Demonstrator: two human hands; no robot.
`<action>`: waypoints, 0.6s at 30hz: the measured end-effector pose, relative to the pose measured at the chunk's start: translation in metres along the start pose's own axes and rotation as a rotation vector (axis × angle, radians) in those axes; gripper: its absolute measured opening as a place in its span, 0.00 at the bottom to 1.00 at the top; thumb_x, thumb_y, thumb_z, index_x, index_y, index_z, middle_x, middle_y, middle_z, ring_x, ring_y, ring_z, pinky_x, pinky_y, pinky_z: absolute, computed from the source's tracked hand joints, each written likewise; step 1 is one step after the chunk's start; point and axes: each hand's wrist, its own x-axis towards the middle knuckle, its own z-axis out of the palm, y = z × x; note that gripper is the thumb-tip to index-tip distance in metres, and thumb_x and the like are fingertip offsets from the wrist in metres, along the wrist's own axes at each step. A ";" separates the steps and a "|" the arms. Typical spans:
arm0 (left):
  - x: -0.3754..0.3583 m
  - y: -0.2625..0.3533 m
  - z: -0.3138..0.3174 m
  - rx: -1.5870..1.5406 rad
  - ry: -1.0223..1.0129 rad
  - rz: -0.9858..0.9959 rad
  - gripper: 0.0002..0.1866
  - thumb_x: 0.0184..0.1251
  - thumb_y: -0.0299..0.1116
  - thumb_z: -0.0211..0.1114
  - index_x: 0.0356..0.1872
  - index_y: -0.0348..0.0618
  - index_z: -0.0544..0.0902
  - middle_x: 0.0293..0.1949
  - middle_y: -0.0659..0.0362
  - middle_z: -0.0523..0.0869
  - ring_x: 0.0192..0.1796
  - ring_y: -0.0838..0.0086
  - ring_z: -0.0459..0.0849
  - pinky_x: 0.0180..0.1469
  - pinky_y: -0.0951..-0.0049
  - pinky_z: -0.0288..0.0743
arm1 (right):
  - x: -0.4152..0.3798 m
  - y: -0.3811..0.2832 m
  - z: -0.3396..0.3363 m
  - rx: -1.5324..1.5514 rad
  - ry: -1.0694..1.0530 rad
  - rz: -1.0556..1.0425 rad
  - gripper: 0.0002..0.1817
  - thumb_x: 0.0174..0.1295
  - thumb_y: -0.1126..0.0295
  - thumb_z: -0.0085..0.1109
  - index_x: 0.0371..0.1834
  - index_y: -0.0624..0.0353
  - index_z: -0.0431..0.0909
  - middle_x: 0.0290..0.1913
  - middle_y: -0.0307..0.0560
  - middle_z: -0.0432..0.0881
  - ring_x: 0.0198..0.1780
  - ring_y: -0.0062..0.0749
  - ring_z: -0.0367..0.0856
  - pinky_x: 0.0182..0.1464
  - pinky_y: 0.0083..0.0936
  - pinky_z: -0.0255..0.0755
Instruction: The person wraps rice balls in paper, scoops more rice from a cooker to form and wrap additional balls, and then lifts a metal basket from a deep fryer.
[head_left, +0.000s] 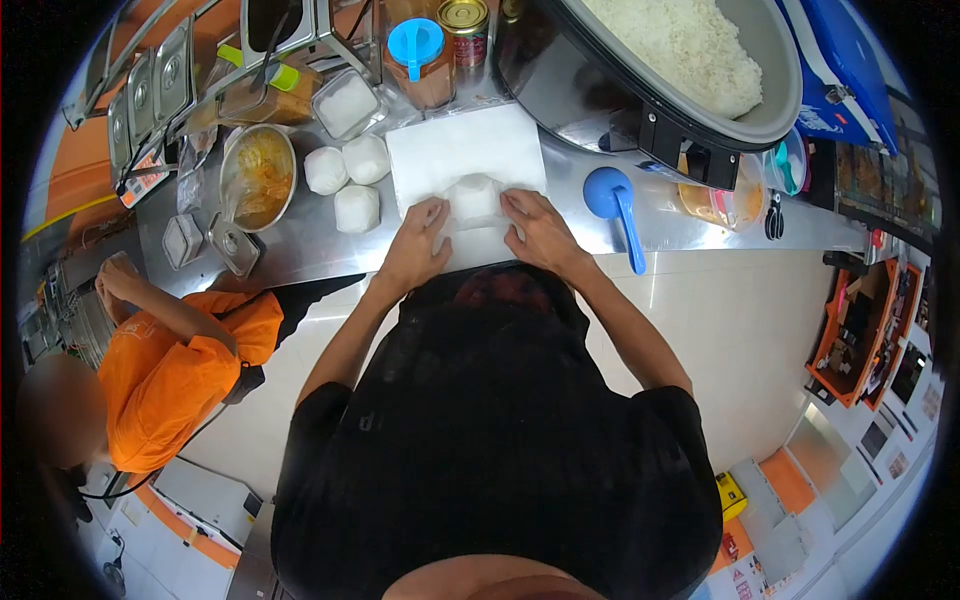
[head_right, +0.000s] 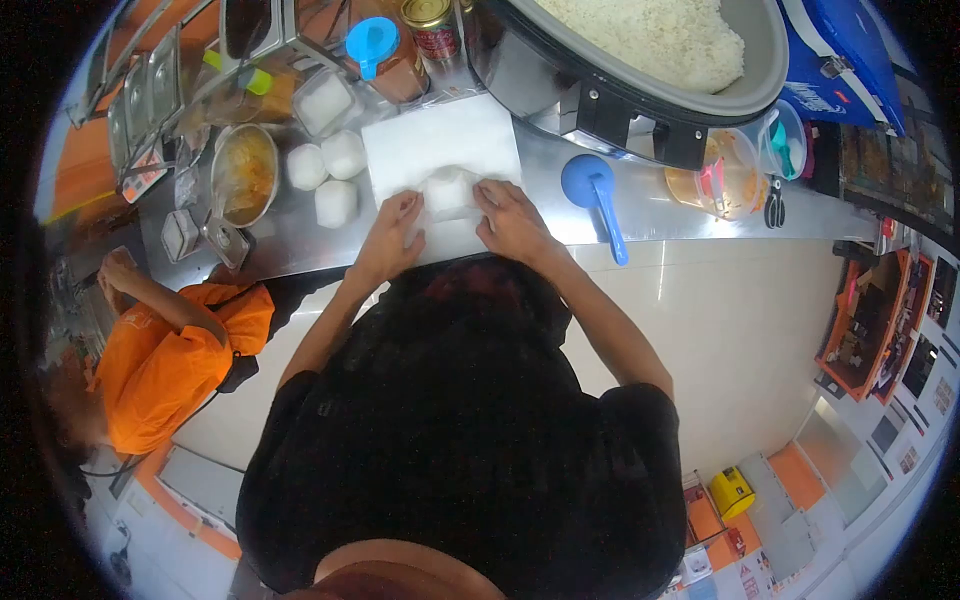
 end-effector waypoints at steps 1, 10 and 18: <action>0.001 0.004 -0.003 0.080 -0.049 0.019 0.22 0.66 0.22 0.70 0.62 0.32 0.84 0.60 0.43 0.80 0.62 0.48 0.81 0.64 0.58 0.80 | -0.004 0.001 0.001 -0.115 -0.014 -0.060 0.23 0.61 0.76 0.64 0.62 0.65 0.82 0.63 0.54 0.79 0.63 0.53 0.80 0.67 0.42 0.77; 0.017 -0.029 -0.016 0.114 -0.236 0.085 0.19 0.66 0.21 0.64 0.58 0.36 0.86 0.49 0.51 0.83 0.55 0.54 0.83 0.58 0.58 0.81 | 0.011 0.022 -0.007 -0.021 -0.129 -0.009 0.13 0.65 0.74 0.64 0.52 0.62 0.85 0.56 0.50 0.85 0.60 0.51 0.82 0.66 0.43 0.75; 0.058 -0.047 -0.020 -0.138 -0.390 -0.213 0.10 0.65 0.32 0.74 0.45 0.40 0.91 0.40 0.47 0.90 0.44 0.51 0.89 0.50 0.57 0.80 | 0.067 0.029 -0.008 -0.001 -0.344 0.488 0.20 0.58 0.62 0.74 0.50 0.60 0.84 0.48 0.61 0.89 0.58 0.58 0.86 0.65 0.45 0.76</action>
